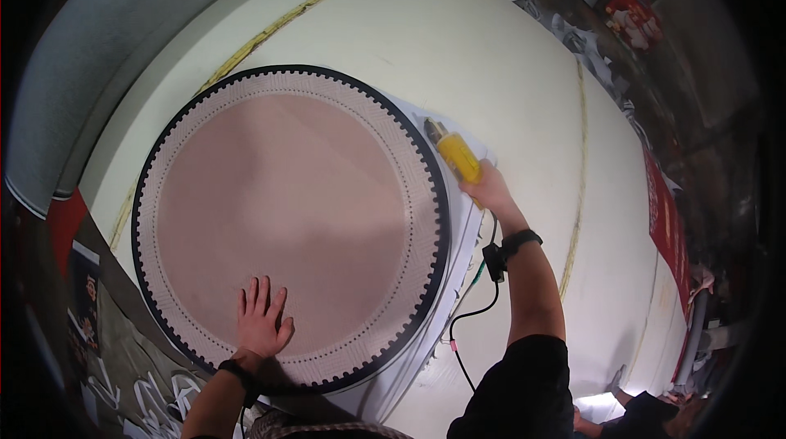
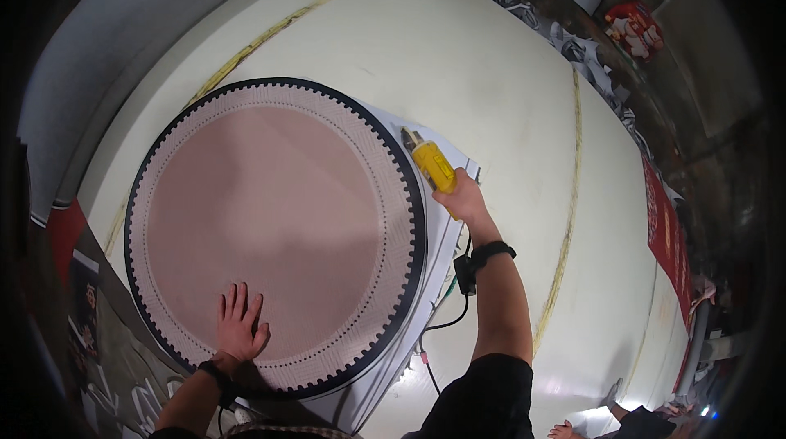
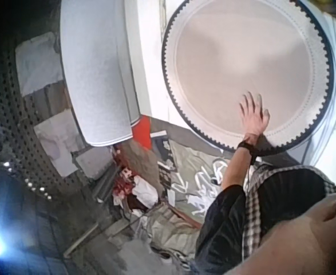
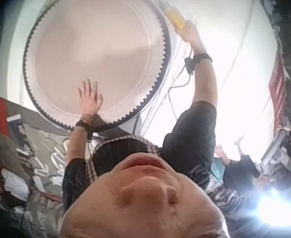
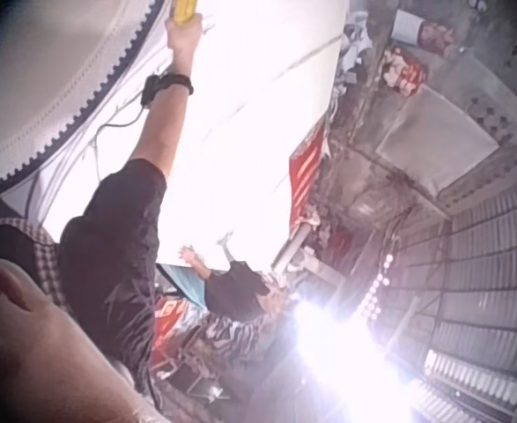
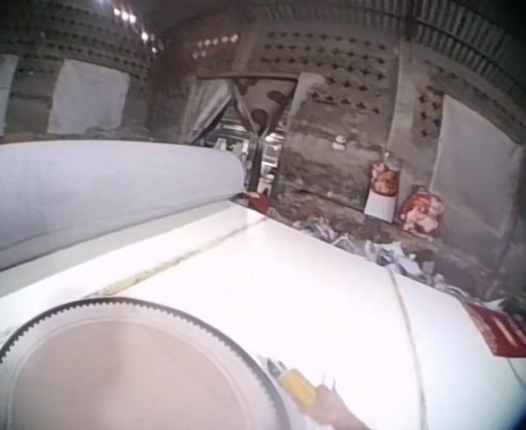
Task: The person is using an electric rotary cutter to cut out shapes for car mats from large sheets of material.
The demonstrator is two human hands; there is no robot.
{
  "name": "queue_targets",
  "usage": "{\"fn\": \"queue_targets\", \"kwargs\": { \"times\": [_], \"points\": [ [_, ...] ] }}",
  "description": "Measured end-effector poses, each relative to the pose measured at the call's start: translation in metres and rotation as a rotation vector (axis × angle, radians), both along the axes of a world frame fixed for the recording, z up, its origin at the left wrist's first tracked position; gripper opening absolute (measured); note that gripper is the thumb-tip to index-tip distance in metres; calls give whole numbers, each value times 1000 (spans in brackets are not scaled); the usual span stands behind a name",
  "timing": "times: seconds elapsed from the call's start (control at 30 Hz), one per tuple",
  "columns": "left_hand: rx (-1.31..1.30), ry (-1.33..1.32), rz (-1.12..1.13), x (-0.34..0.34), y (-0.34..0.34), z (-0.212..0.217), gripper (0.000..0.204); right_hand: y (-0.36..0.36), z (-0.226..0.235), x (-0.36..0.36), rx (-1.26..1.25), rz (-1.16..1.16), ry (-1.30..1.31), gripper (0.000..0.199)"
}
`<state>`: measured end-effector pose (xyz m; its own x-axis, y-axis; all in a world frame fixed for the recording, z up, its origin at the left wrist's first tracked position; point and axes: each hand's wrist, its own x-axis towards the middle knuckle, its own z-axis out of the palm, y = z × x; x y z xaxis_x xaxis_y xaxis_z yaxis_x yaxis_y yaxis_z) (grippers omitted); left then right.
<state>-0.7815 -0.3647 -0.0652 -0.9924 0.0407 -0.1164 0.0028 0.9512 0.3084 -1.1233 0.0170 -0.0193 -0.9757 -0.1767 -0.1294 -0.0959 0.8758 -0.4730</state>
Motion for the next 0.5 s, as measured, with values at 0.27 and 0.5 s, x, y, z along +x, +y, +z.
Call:
{"fn": "queue_targets", "kwargs": {
  "times": [0.27, 0.5],
  "points": [
    [3, 11, 31, -3, -2, -1, 58, -24, 11, -46, 89, 103, 21, 49],
    [16, -50, 46, -6, -2, -4, 57, -47, 16, -69, 124, 166, 33, 45]
  ]
}}
